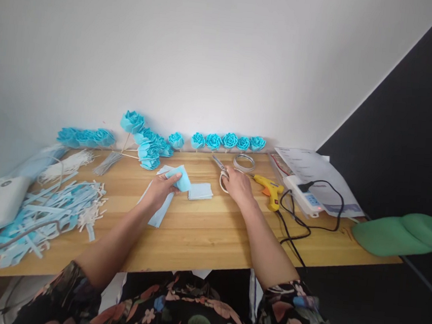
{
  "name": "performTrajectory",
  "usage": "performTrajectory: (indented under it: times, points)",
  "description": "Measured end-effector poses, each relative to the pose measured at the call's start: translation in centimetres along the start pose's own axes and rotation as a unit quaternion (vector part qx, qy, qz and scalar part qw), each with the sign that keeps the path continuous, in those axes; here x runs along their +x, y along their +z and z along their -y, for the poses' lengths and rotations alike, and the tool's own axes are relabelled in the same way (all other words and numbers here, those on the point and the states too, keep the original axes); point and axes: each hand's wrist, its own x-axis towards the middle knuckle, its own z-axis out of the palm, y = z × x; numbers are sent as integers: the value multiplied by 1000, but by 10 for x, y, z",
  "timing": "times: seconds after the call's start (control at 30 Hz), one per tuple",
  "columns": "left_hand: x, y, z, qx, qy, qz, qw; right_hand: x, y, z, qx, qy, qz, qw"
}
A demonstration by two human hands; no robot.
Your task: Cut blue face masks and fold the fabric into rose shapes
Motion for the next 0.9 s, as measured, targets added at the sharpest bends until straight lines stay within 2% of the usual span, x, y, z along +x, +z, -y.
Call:
performTrajectory:
  times: [0.13, 0.33, 0.4, 0.47, 0.53, 0.6, 0.67, 0.7, 0.8, 0.9]
  points:
    - [0, 0, 0, 27, 21, -2, 999, -1, 2, 7, -87, 17, 14, 996]
    - [-6, 4, -7, 33, -3, -25, 999, -1, 1, 8, -115, 73, 25, 990]
    - [-6, 5, -8, 32, -2, -36, 999, -2, 1, 5, -111, 78, 3, 991]
    - [-5, 4, -7, 18, -1, -43, 999, -3, 1, 4, -92, 60, -54, 993]
    - [-4, 3, -5, -4, -1, -42, 999, -5, 2, 9, -9, 20, -118, 993]
    - [-3, 3, -3, -22, 1, -33, 999, -8, 3, 20, 155, -28, -134, 978]
    - [-3, 4, -2, -22, 6, -29, 999, -14, 7, 36, 348, -51, -56, 934]
    - [-3, 5, -1, -15, 8, -28, 999, -17, 9, 44, 411, -46, -12, 910]
    - [-5, 8, -1, 19, 4, -20, 1000, -25, 18, 63, 510, -53, 92, 854]
    - [-8, 9, 0, 60, 10, 6, 998, -30, 26, 69, 563, -61, 118, 816]
